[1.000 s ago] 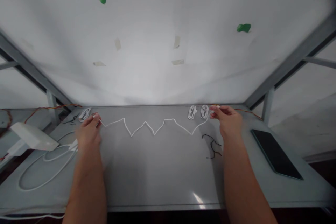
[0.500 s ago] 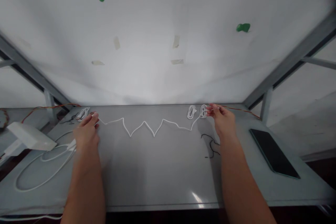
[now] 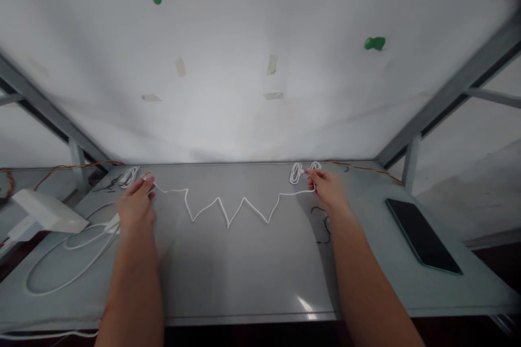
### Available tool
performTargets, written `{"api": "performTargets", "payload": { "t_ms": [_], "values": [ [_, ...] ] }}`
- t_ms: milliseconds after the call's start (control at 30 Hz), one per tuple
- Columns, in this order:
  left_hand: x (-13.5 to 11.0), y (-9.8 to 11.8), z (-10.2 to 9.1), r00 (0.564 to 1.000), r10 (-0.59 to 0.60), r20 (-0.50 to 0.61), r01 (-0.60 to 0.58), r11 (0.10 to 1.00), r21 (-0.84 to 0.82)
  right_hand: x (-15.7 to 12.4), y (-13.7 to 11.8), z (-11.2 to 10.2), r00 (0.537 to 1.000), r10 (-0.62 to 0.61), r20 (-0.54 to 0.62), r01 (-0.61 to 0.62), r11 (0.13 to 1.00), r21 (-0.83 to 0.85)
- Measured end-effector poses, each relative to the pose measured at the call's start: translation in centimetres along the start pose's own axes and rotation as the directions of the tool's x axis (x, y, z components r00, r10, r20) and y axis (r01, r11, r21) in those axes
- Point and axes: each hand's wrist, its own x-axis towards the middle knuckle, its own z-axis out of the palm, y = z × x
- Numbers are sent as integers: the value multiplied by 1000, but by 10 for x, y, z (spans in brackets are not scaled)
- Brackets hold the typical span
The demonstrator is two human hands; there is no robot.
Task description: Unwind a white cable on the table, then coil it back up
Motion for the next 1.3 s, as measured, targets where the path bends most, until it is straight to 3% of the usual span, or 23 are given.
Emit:
{"api": "performTargets", "payload": {
  "t_ms": [133, 233, 333, 500, 633, 767, 833, 900, 967, 1067, 1133, 1200, 1300],
  "values": [
    [5, -4, -1, 1000, 25, 9, -25, 1000, 19, 6, 9, -4, 989, -135, -53, 120, 968, -220],
    [4, -2, 0, 1000, 20, -14, -19, 999, 42, 10, 12, -11, 971, -226, -81, 195, 939, -285],
    [3, 0, 0, 999, 4, -39, -3, 1000, 31, 12, 12, -17, 969, -185, -166, 156, 973, -170],
    [5, -3, -1, 1000, -4, -15, 4, 1000, -8, 13, 9, -21, 974, -104, -203, 107, 994, 1],
    [11, -10, -3, 996, -50, 71, 41, 991, 131, 13, 13, -21, 989, -22, -147, 25, 1000, 16],
    [14, -14, -4, 993, -70, 90, 45, 966, 255, 13, 16, -20, 989, -42, -144, 47, 998, 33],
    [11, -14, -2, 993, -33, 113, -1, 959, 284, 13, 13, -19, 984, -53, -172, 61, 997, 43],
    [4, -13, 2, 977, 5, 214, -79, 938, 339, 11, 8, -15, 982, -65, -176, 75, 996, 47],
    [-5, -13, 8, 928, 25, 372, -192, 888, 419, 6, 5, -7, 988, -80, -129, 83, 996, 20],
    [-19, -14, 17, 834, 38, 551, -394, 740, 545, -7, 5, 9, 996, -43, 75, 53, 989, -137],
    [-25, -14, 20, 803, 45, 595, -488, 623, 612, -16, 6, 19, 981, 40, 190, 10, 967, -256],
    [-28, -13, 21, 789, 59, 611, -536, 553, 638, -23, 7, 26, 971, 89, 223, -20, 956, -294],
    [-26, -12, 19, 789, 105, 605, -530, 614, 585, -26, 3, 26, 972, 26, 232, 30, 972, -234]
  ]
}}
